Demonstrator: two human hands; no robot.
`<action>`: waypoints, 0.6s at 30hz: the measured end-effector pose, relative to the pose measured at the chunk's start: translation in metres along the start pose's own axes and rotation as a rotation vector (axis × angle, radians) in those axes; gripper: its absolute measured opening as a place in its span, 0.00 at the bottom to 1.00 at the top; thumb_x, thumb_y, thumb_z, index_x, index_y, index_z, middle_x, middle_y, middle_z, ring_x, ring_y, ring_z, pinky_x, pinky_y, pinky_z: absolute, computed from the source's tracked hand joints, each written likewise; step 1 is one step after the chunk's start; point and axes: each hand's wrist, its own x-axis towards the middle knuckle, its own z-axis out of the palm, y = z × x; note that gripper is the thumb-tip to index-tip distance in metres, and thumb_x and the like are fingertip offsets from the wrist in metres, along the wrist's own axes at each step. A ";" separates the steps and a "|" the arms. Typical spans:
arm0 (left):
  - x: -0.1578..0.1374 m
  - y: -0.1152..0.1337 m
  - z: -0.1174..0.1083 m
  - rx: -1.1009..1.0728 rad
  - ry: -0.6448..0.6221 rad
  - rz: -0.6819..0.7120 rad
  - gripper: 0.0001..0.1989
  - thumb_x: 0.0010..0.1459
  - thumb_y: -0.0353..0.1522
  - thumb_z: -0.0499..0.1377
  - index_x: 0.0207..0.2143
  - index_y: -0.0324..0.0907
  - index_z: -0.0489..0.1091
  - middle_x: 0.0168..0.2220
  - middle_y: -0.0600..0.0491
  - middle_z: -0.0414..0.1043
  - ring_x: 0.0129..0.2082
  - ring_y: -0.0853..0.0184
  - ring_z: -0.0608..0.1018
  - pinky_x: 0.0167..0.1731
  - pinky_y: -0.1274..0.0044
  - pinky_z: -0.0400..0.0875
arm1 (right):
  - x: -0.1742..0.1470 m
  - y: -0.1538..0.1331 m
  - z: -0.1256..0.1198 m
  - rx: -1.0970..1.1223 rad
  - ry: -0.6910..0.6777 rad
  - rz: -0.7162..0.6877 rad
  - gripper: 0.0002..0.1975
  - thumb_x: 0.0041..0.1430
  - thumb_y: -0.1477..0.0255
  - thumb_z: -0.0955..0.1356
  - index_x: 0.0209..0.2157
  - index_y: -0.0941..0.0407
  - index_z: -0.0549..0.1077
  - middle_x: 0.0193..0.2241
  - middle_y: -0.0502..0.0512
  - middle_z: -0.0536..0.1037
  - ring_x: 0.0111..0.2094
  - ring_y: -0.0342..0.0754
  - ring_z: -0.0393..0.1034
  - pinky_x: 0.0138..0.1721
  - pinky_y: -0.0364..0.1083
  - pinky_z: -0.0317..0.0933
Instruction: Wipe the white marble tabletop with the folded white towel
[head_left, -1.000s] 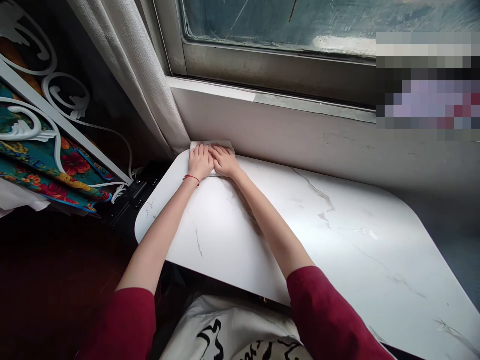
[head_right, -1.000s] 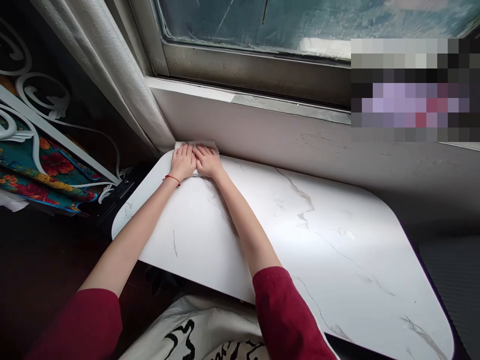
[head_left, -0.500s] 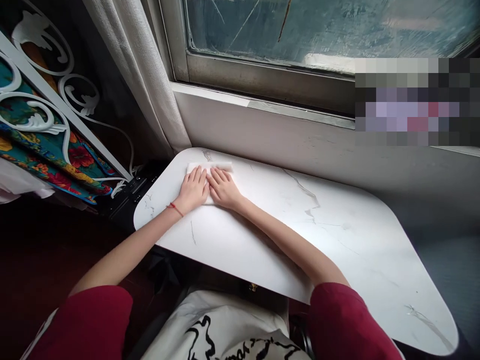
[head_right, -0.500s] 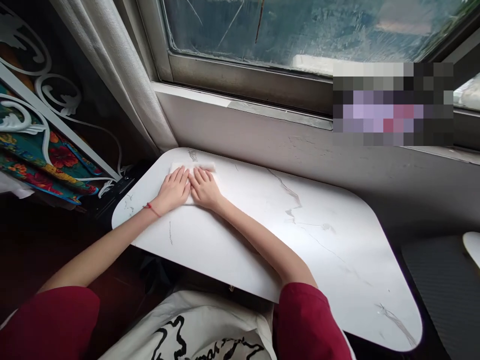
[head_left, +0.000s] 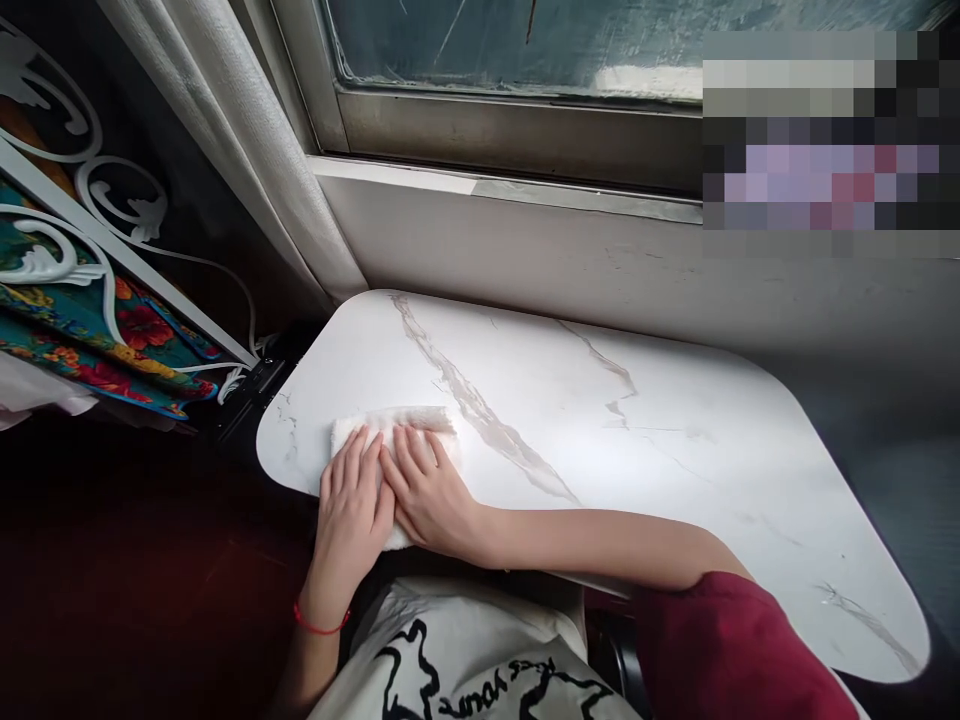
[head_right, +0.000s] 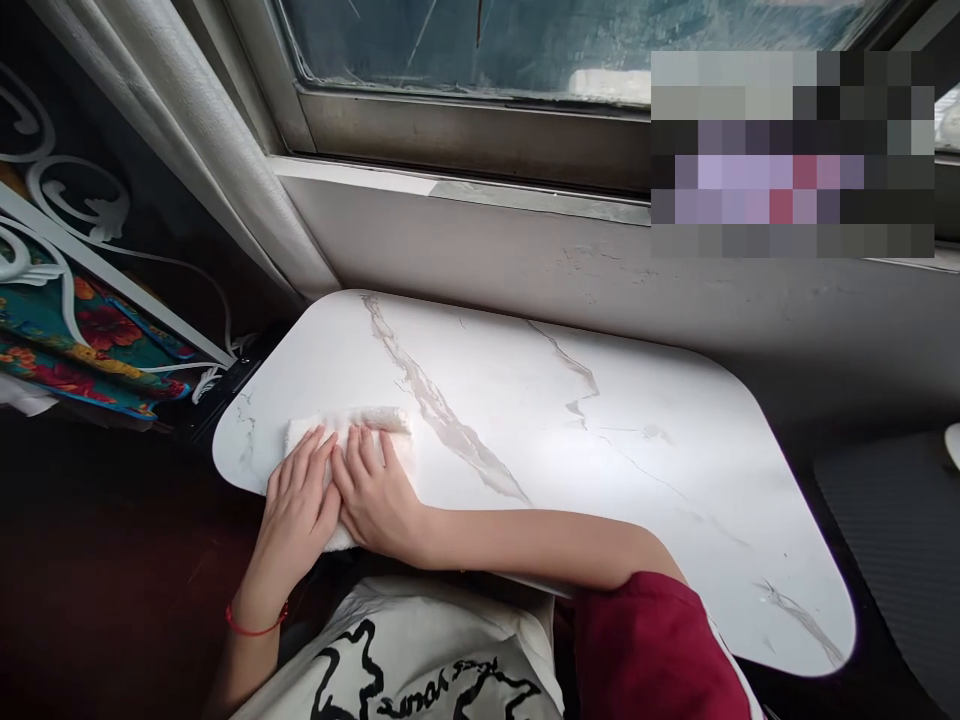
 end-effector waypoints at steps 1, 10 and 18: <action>-0.001 0.001 -0.001 -0.001 0.001 -0.007 0.28 0.69 0.32 0.45 0.70 0.46 0.55 0.68 0.41 0.63 0.68 0.52 0.66 0.63 0.56 0.66 | 0.001 0.001 -0.004 -0.011 -0.021 -0.016 0.31 0.67 0.65 0.64 0.65 0.70 0.64 0.64 0.81 0.66 0.63 0.71 0.63 0.59 0.67 0.61; 0.012 0.000 0.002 -0.009 0.017 -0.042 0.24 0.70 0.34 0.46 0.66 0.44 0.60 0.66 0.40 0.65 0.66 0.51 0.69 0.61 0.57 0.68 | 0.011 0.023 -0.010 -0.019 -0.012 -0.143 0.27 0.68 0.66 0.61 0.58 0.72 0.69 0.60 0.83 0.69 0.60 0.70 0.66 0.56 0.61 0.65; 0.029 -0.005 0.016 0.023 -0.008 0.046 0.29 0.71 0.32 0.43 0.72 0.36 0.52 0.71 0.41 0.57 0.72 0.55 0.60 0.69 0.59 0.58 | 0.014 0.037 0.005 0.147 0.046 -0.106 0.30 0.70 0.66 0.59 0.65 0.73 0.63 0.68 0.79 0.60 0.71 0.68 0.52 0.68 0.63 0.54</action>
